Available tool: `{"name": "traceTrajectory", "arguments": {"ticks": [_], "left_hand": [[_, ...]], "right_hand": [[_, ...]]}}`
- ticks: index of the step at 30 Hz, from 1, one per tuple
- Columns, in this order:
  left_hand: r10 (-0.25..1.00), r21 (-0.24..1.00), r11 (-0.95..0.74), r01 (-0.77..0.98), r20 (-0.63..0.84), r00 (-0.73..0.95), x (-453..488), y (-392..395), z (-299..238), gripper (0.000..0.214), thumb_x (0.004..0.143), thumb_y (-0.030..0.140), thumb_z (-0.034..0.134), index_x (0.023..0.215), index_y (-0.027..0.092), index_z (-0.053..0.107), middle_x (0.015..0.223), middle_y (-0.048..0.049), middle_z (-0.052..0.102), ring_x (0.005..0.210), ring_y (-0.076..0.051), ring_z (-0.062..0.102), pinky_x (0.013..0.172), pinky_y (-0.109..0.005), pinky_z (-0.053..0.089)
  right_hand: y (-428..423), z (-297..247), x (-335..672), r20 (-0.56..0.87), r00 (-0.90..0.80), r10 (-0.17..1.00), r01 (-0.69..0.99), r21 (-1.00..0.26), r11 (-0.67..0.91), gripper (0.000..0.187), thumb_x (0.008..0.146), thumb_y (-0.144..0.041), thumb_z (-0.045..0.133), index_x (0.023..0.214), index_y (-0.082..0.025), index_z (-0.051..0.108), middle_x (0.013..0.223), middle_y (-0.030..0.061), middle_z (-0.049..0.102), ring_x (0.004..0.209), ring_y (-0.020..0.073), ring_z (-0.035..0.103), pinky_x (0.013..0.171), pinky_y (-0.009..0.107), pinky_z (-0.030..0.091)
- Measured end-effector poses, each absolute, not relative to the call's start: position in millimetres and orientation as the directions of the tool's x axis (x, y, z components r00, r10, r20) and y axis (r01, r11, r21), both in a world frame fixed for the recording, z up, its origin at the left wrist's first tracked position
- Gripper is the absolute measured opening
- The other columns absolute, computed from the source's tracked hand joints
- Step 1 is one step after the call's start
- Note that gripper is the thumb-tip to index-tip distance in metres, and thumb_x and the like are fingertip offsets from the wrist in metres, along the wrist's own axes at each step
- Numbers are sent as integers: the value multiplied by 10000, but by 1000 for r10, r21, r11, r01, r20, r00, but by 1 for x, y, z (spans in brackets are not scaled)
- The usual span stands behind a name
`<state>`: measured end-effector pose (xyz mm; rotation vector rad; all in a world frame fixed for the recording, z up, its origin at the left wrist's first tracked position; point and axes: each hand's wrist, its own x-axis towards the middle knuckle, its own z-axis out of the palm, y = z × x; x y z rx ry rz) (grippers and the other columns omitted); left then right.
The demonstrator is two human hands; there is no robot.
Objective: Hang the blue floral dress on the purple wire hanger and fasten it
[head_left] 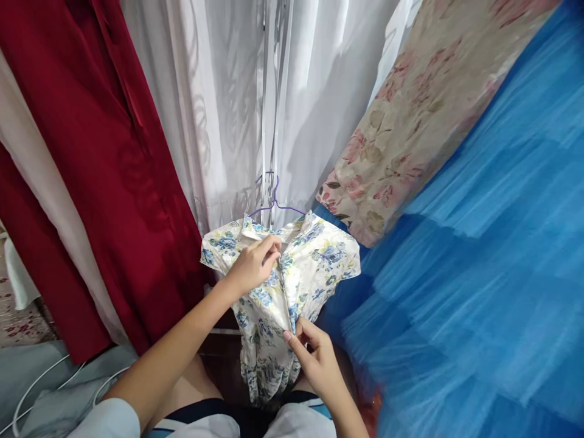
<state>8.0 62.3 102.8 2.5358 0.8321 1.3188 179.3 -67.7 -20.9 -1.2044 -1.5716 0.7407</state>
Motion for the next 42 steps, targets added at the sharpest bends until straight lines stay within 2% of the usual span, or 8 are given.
{"name": "traceTrajectory", "arguments": {"ticks": [9, 12, 16, 21, 27, 33, 37, 42], "left_hand": [[390, 139, -865, 482, 791, 471, 5, 102, 169, 126, 906, 121, 536, 982, 217, 510, 839, 4, 618, 780, -154, 623, 706, -265, 468], [331, 77, -859, 507, 838, 434, 3, 104, 173, 141, 898, 108, 556, 983, 217, 530, 859, 8, 645, 823, -160, 636, 811, -309, 470], [211, -43, -896, 442, 835, 509, 1, 98, 165, 156, 925, 96, 522, 1010, 219, 569, 917, -9, 681, 980, -190, 634, 997, -397, 410], [291, 87, -929, 359, 769, 569, -5, 89, 155, 249, 965, 128, 476, 1178, 219, 569, 1001, -45, 679, 914, -164, 635, 867, -319, 485], [342, 194, -925, 325, 799, 495, -4, 86, 156, 161, 940, 137, 538, 1003, 202, 672, 964, -34, 701, 904, -158, 645, 828, -304, 494], [434, 253, -885, 390, 748, 501, -2, 78, 158, 168, 908, 115, 545, 986, 196, 671, 904, -26, 684, 858, -169, 632, 818, -334, 493], [458, 249, -869, 427, 731, 505, -3, 75, 156, 249, 875, 41, 514, 1022, 201, 637, 899, -17, 656, 872, -172, 619, 836, -336, 485], [466, 267, -858, 439, 766, 443, -5, 77, 150, 339, 859, 13, 515, 1118, 214, 600, 1117, -48, 657, 878, -160, 646, 836, -318, 502]], "right_hand": [[-73, -28, 178, 291, -45, 956, 321, -902, 290, 384, 939, -425, 554, 683, -216, 359, 654, -34, 377, 644, 144, 381, 607, 271, 299], [-75, -28, 176, 284, -73, 956, 331, -897, 291, 384, 945, -426, 548, 681, -214, 366, 651, -35, 387, 638, 141, 397, 602, 269, 302], [-73, -24, 175, 269, -110, 957, 396, -871, 291, 385, 935, -423, 573, 659, -201, 424, 623, -31, 437, 604, 135, 421, 579, 272, 296], [-42, 5, 176, 339, -74, 938, 298, -890, 345, 283, 951, -411, 551, 779, -192, 599, 651, -13, 519, 616, 145, 455, 596, 277, 342], [31, 68, 163, 448, -13, 894, -32, -894, 447, 291, 940, -484, 544, 958, -202, 616, 650, -17, 564, 560, 139, 472, 537, 264, 362], [68, 98, 144, 494, -51, 868, -172, -860, 480, 376, 930, -514, 534, 724, -204, 586, 605, -2, 590, 502, 129, 455, 497, 269, 354], [75, 99, 140, 472, 15, 882, -227, -857, 462, 337, 899, -472, 576, 702, -200, 599, 544, -15, 564, 450, 117, 419, 461, 259, 323], [75, 97, 139, 472, 73, 878, -169, -862, 478, 235, 821, -398, 653, 706, -199, 606, 493, -37, 534, 442, 112, 408, 467, 251, 326]]}}
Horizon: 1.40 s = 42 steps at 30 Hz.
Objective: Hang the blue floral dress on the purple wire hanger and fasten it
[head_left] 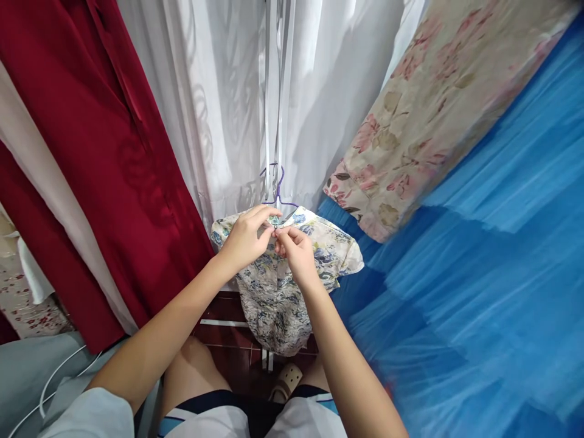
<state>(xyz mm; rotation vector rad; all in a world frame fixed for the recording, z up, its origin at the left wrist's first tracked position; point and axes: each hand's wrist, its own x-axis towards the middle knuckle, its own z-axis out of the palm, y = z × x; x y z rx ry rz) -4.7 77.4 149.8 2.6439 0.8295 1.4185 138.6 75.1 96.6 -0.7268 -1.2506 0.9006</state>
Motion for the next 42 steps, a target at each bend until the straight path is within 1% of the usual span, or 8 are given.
{"name": "traceTrajectory", "arguments": {"ticks": [6, 11, 14, 17, 20, 23, 30, 42], "left_hand": [[446, 95, -785, 613, 773, 451, 1, 78, 144, 237, 872, 47, 525, 1024, 216, 593, 935, -27, 698, 927, -240, 631, 857, -405, 434], [386, 73, -774, 629, 841, 378, -2, 80, 151, 224, 856, 29, 516, 965, 222, 543, 883, -28, 645, 884, -232, 582, 818, -380, 423], [402, 147, -751, 644, 875, 269, -19, 94, 154, 204, 853, 47, 531, 951, 226, 541, 904, -30, 640, 916, -227, 574, 829, -358, 434], [462, 288, -700, 653, 880, 107, -48, 118, 153, 169, 855, 93, 540, 960, 225, 538, 925, -23, 651, 921, -207, 588, 798, -319, 436], [534, 427, -641, 638, 845, -30, -82, 147, 145, 138, 851, 142, 541, 966, 217, 532, 893, -7, 642, 837, -167, 597, 731, -272, 430], [574, 483, -556, 677, 812, -108, -108, 170, 123, 113, 844, 170, 532, 951, 206, 544, 865, -4, 635, 775, -152, 577, 705, -257, 426], [661, 413, -470, 780, 751, 0, -116, 186, 49, 254, 806, 58, 427, 667, 194, 590, 860, -29, 677, 896, -195, 602, 909, -332, 411], [773, 372, -413, 831, 626, 105, -89, 198, 17, 310, 817, 67, 429, 664, 204, 661, 949, -64, 672, 920, -226, 562, 889, -366, 418]], "right_hand": [[72, 96, 136, 507, 132, 852, -22, -858, 514, 284, 843, -438, 597, 687, -206, 546, 523, -35, 509, 475, 116, 432, 486, 253, 340], [80, 90, 133, 553, 184, 813, 127, -833, 538, 280, 846, -402, 569, 657, -209, 494, 537, -40, 454, 484, 107, 382, 483, 249, 301], [83, 76, 134, 535, 188, 824, 211, -841, 498, 282, 838, -377, 555, 626, -212, 471, 534, -40, 443, 488, 110, 385, 492, 252, 290], [78, 61, 135, 506, 172, 845, 247, -853, 460, 296, 830, -357, 557, 592, -214, 454, 510, -44, 426, 484, 115, 396, 498, 255, 291], [69, 51, 135, 490, 157, 857, 249, -860, 446, 291, 822, -335, 562, 583, -211, 452, 517, -42, 433, 492, 116, 407, 505, 252, 296], [62, 46, 132, 477, 131, 869, 247, -865, 437, 280, 816, -311, 560, 582, -211, 444, 520, -46, 429, 490, 113, 399, 500, 249, 286], [61, 23, 133, 409, 109, 906, 210, -900, 381, 275, 798, -302, 566, 578, -224, 420, 498, -58, 414, 469, 113, 398, 488, 247, 294], [61, 8, 145, 350, 149, 925, 124, -935, 333, 307, 804, -343, 575, 577, -230, 402, 483, -66, 385, 443, 104, 365, 458, 244, 259]]}}
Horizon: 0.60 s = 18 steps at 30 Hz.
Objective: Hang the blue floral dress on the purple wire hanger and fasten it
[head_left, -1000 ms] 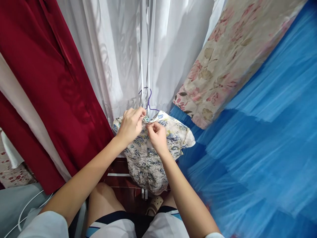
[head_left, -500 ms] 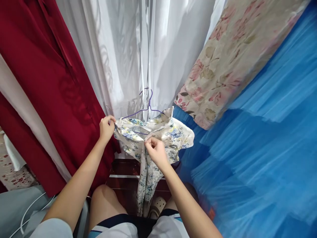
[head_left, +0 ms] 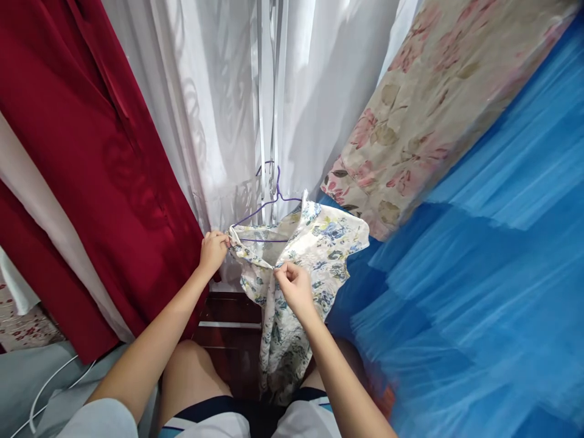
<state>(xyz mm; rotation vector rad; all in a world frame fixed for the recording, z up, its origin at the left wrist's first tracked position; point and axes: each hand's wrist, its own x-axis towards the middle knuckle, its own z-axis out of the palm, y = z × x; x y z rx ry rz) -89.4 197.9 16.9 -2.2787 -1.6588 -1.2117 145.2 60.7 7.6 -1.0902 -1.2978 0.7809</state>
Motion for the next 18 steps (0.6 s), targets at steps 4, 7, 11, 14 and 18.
{"name": "traceTrajectory", "arguments": {"ticks": [4, 7, 11, 14, 18], "left_hand": [[829, 372, -398, 839, 537, 155, -90, 188, 11, 329, 787, 61, 438, 622, 218, 676, 916, -66, 693, 910, -228, 581, 872, -357, 431], [874, 391, -369, 843, 454, 172, -91, 182, 9, 303, 732, 61, 475, 583, 227, 680, 853, -66, 713, 898, -239, 602, 834, -340, 442], [929, 453, -296, 841, 339, 145, -94, 169, -5, 268, 665, 63, 515, 558, 237, 688, 701, -48, 709, 740, -232, 635, 713, -314, 456], [934, 505, -306, 807, 325, 151, -93, 153, -17, 269, 675, 58, 508, 552, 234, 671, 684, -32, 704, 691, -214, 640, 709, -309, 470], [892, 570, -416, 709, 407, 196, -88, 129, -18, 237, 768, 95, 478, 662, 214, 654, 819, -32, 714, 806, -195, 656, 789, -302, 496]], "right_hand": [[61, 3, 151, 330, 158, 931, 86, -944, 320, 302, 823, -366, 572, 596, -225, 431, 486, -67, 386, 442, 103, 345, 457, 246, 250], [63, 0, 151, 318, 152, 936, 77, -948, 310, 300, 815, -374, 587, 599, -223, 442, 488, -66, 395, 447, 106, 351, 462, 246, 257], [65, -3, 144, 308, 137, 941, 84, -951, 299, 314, 803, -368, 601, 575, -218, 447, 490, -60, 415, 458, 106, 366, 470, 245, 264], [64, -9, 143, 301, 131, 945, 89, -953, 291, 311, 801, -368, 600, 573, -215, 455, 490, -56, 424, 462, 108, 372, 473, 244, 270], [59, -25, 161, 282, 202, 938, 82, -959, 271, 314, 798, -386, 619, 580, -211, 475, 480, -60, 413, 462, 110, 359, 466, 245, 269]]}}
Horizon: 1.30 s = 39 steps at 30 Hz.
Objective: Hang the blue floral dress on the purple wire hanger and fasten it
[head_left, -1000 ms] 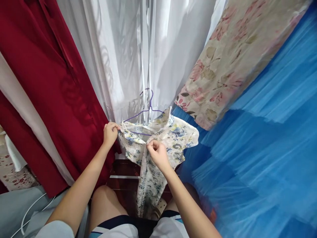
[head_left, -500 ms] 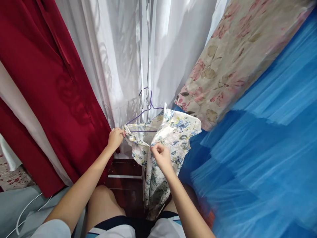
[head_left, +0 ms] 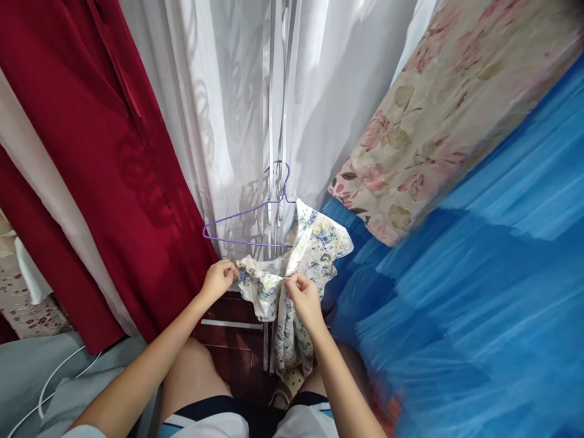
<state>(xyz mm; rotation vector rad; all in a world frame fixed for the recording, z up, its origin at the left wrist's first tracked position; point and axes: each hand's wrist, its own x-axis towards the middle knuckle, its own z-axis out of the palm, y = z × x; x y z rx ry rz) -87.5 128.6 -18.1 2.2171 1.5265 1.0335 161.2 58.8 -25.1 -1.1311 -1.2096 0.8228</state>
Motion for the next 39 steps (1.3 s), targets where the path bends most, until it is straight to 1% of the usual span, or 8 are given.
{"name": "traceTrajectory", "arguments": {"ticks": [6, 10, 14, 19, 23, 26, 35, 39], "left_hand": [[826, 729, -562, 392, 475, 303, -55, 89, 8, 130, 812, 150, 529, 734, 207, 615, 813, -7, 674, 818, -174, 637, 806, -295, 494], [836, 914, -405, -12, 375, 401, -17, 64, 20, 99, 810, 151, 537, 771, 200, 613, 755, -9, 597, 723, -160, 568, 678, -274, 445], [806, 940, -248, -233, 334, 488, 16, 41, 30, 55, 839, 182, 566, 875, 204, 602, 810, -19, 559, 750, -153, 518, 685, -263, 401], [742, 941, -176, -289, 320, 589, 38, 15, 43, 33, 908, 205, 534, 910, 175, 547, 824, -5, 491, 733, -122, 447, 683, -240, 354], [701, 955, -143, -261, 284, 654, 45, 4, 42, 46, 927, 213, 532, 931, 170, 516, 827, 0, 490, 732, -112, 439, 676, -231, 341], [730, 959, -88, -268, 245, 638, 41, 4, 33, 63, 933, 224, 539, 945, 182, 494, 827, 5, 502, 715, -107, 431, 659, -225, 338], [635, 940, 257, -226, 12, 773, -8, -15, -46, 417, 942, 556, 487, 1090, 182, 595, 936, -50, 573, 815, -150, 550, 734, -240, 394], [653, 879, 353, -322, 15, 757, -22, -39, -80, 513, 806, 601, 654, 1123, 199, 633, 1030, -73, 611, 996, -226, 580, 904, -309, 406]], "right_hand": [[42, -67, 224, 231, 488, 842, 64, -971, 230, 364, 828, -465, 597, 590, -211, 490, 516, -50, 384, 498, 124, 315, 487, 271, 251], [26, -96, 242, 193, 525, 829, 113, -981, 157, 386, 830, -495, 579, 576, -217, 494, 525, -28, 424, 507, 147, 363, 505, 289, 290], [10, -100, 239, 223, 513, 829, 232, -966, 116, 212, 750, -405, 635, 749, -193, 640, 753, 55, 630, 727, 245, 566, 681, 355, 452], [-21, -53, 216, 259, 165, 952, 362, -914, 186, 429, 675, -200, 615, 1103, -191, 641, 1124, 87, 656, 1101, 294, 576, 997, 428, 424], [-49, -14, 189, 52, -224, 973, 270, -956, 114, 409, 743, -174, 621, 1151, -155, 624, 1072, 81, 675, 1027, 276, 601, 935, 388, 468], [-59, -6, 179, -94, -383, 919, 205, -979, -14, 318, 837, -334, 649, 1087, -138, 653, 1061, 80, 683, 1003, 272, 606, 891, 362, 486], [-70, -7, 185, -193, -467, 863, 261, -963, -74, 400, 849, -478, 683, 1103, -169, 667, 1092, 64, 677, 1039, 261, 585, 945, 359, 448], [-70, -6, 193, -206, -352, 913, 194, -970, -144, 377, 806, -452, 728, 1051, -168, 704, 1009, 69, 696, 969, 257, 599, 880, 364, 464]]}}
